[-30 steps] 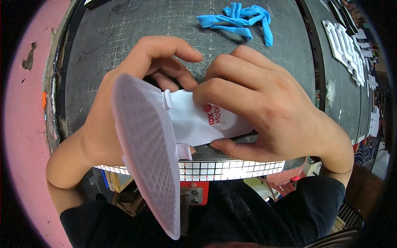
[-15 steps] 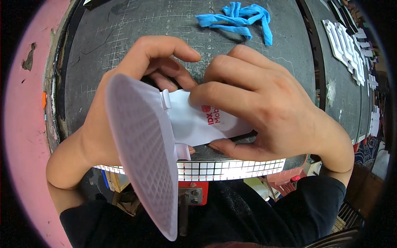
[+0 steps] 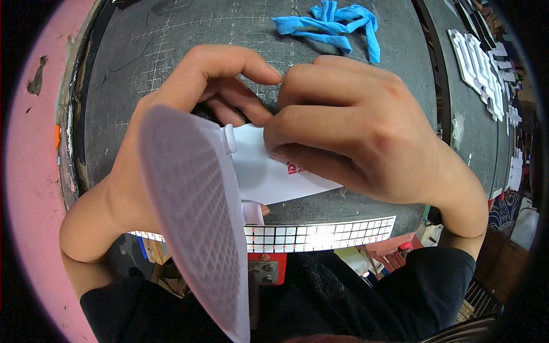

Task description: Cleaning and assembling white plastic components at a workstation in a print shop.

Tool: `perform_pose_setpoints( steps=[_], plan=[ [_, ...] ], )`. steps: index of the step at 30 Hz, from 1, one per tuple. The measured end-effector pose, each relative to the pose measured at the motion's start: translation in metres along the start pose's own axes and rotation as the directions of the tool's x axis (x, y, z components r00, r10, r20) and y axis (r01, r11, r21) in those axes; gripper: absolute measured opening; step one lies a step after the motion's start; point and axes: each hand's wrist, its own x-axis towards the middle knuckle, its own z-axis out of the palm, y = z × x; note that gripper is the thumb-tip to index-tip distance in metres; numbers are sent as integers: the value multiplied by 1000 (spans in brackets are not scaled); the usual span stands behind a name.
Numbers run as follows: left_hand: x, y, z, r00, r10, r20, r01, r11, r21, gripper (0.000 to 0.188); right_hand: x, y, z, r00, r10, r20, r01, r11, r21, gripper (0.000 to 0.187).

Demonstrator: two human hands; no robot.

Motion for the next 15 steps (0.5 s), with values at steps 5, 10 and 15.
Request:
perform_pose_setpoints(
  steps=[5, 10, 15],
  plan=[
    [1, -2, -1, 1000, 3, 2, -3, 1000, -22, 111, 1, -2, 7, 1000, -16, -27, 14, 998, -67, 22],
    [0, -3, 1, 999, 31, -12, -31, 1000, 6, 113, 1, -7, 12, 1000, -17, -20, 13, 985, -174, 17],
    [1, -7, 3, 999, 20, -26, -21, 999, -41, 114, 1, -10, 11, 1000, -22, -4, 21, 977, -211, 16]
  ],
)
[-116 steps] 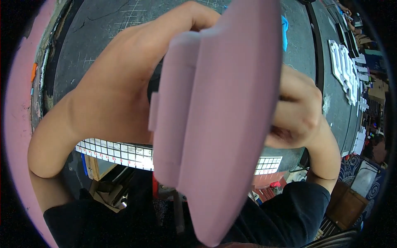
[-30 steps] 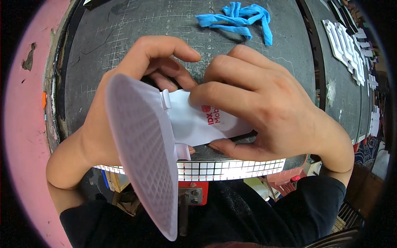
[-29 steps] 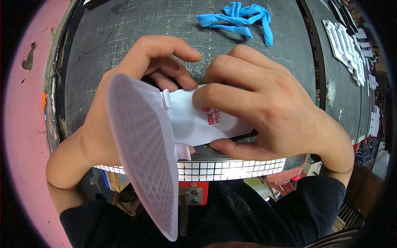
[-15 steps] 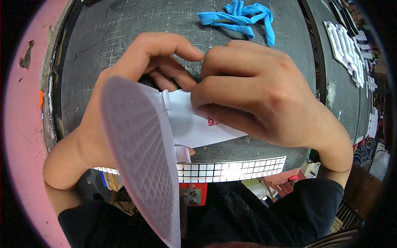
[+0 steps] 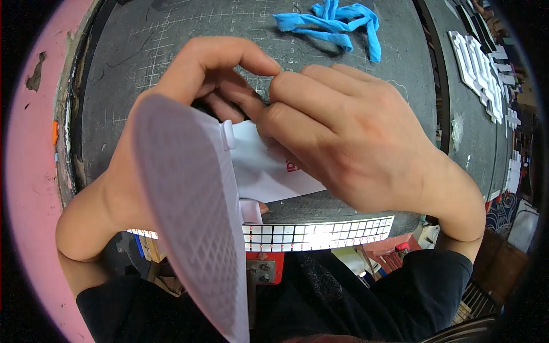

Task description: Cleaning and assembling white plastic components at a workstation in a print shop.

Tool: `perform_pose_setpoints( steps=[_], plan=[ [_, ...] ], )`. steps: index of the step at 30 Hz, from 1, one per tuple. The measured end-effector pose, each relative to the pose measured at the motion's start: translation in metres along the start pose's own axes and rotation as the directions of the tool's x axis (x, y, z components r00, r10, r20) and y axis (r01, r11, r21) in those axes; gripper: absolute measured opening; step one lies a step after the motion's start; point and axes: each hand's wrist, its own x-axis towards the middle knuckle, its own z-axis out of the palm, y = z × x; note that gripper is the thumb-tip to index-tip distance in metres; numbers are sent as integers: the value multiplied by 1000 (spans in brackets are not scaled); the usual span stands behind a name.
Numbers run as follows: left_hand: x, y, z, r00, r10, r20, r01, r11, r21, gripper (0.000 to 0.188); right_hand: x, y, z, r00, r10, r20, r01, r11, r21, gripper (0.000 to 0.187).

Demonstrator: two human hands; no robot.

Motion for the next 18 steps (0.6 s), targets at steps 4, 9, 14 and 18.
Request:
perform_pose_setpoints(
  steps=[4, 9, 14, 18],
  plan=[
    [-3, 1, 2, 999, -30, -12, 30, 999, -13, 113, 0, 3, -1, 1000, -7, 1, 6, 998, 61, 15],
    [-1, 0, 1, 1000, -20, -6, 20, 1000, -21, 111, -2, 11, -12, 997, 77, 6, -75, 954, 290, 29],
    [0, 2, 1, 999, -46, -20, 46, 999, -24, 111, -7, 12, -21, 996, 58, 62, -70, 976, 208, 27],
    [0, 3, 3, 999, -46, -20, 46, 999, 9, 111, -7, 10, -21, 998, 49, 49, -57, 981, 185, 24]
  ],
)
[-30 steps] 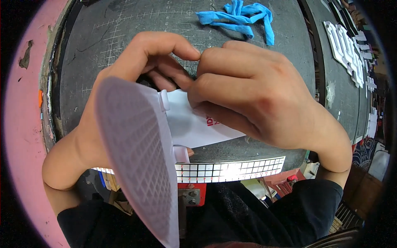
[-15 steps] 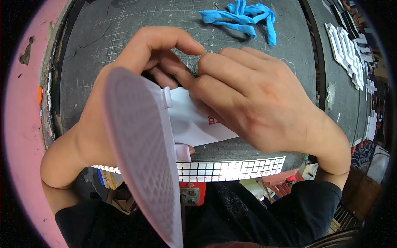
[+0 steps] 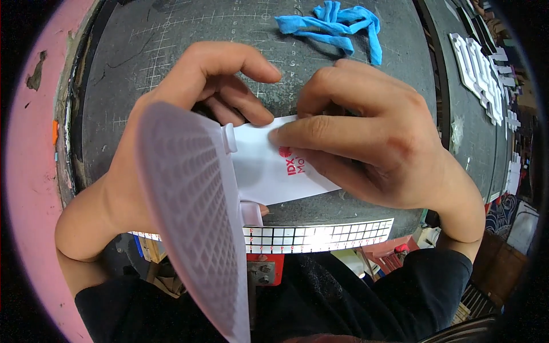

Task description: Cleaning and assembling white plastic components at a workstation in a print shop.

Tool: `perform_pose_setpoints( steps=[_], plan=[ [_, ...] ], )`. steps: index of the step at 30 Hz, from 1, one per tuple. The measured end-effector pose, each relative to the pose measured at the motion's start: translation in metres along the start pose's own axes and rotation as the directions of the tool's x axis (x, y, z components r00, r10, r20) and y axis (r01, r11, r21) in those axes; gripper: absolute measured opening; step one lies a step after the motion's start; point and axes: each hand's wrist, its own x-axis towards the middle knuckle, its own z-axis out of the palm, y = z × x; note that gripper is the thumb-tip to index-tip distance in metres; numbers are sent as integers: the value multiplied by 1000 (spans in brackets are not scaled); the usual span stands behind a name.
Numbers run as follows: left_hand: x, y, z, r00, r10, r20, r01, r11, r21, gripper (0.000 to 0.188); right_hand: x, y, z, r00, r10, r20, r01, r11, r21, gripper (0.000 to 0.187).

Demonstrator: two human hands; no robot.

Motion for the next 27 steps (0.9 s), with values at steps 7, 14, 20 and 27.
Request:
perform_pose_setpoints(
  steps=[7, 14, 20, 27],
  plan=[
    [1, 3, -3, 1000, 9, 25, -9, 1000, 12, 108, 2, -3, 13, 997, 54, -49, -55, 998, -31, 25],
    [-1, 1, -2, 999, 41, 9, -41, 998, -45, 106, 3, -2, 15, 999, -35, -31, 33, 997, -74, 26],
    [1, -3, -3, 999, 52, -2, -52, 998, 28, 104, 1, 6, 13, 992, -124, -3, 124, 988, -93, 28],
    [1, -5, -2, 1000, 14, -15, -14, 1000, 18, 101, -1, 13, 10, 981, -196, 9, 196, 978, -70, 28]
  ],
)
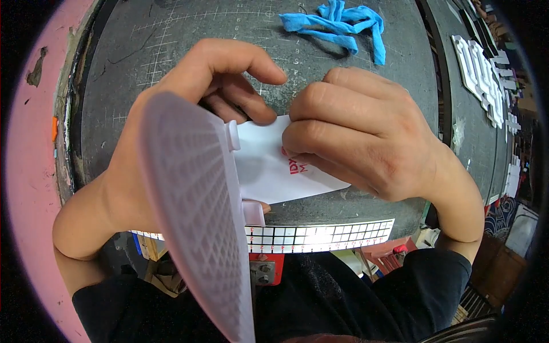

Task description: Cleaning and assembling white plastic components at a workstation in a print shop.

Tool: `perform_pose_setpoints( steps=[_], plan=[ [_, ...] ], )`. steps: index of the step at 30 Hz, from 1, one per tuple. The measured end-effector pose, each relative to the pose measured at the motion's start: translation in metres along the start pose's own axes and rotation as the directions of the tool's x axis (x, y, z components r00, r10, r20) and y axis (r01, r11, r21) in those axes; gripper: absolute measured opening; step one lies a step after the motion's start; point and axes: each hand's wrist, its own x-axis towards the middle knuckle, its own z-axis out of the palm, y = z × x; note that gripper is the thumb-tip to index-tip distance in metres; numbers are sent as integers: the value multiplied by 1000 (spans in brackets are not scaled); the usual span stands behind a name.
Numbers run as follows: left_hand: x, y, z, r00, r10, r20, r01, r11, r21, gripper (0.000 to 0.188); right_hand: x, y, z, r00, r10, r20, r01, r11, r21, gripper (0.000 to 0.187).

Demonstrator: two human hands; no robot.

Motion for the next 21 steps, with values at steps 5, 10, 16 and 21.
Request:
perform_pose_setpoints(
  steps=[5, 10, 16, 21],
  plan=[
    [7, -3, 0, 971, 237, -14, -236, 971, 30, 101, -2, 2, -3, 999, -24, 30, 24, 1000, 5, 29],
    [0, 4, -1, 1000, 5, 5, -6, 999, 46, 104, -2, 3, -10, 999, 37, -15, -36, 997, 63, 31],
    [-1, 3, -5, 999, 23, 49, -23, 1000, 9, 106, -3, -3, -16, 986, 164, -16, -162, 983, 91, 35],
    [1, -1, -4, 998, 47, 40, -49, 998, 47, 106, -2, -8, -12, 983, 182, 0, -181, 980, 87, 30]
  ],
)
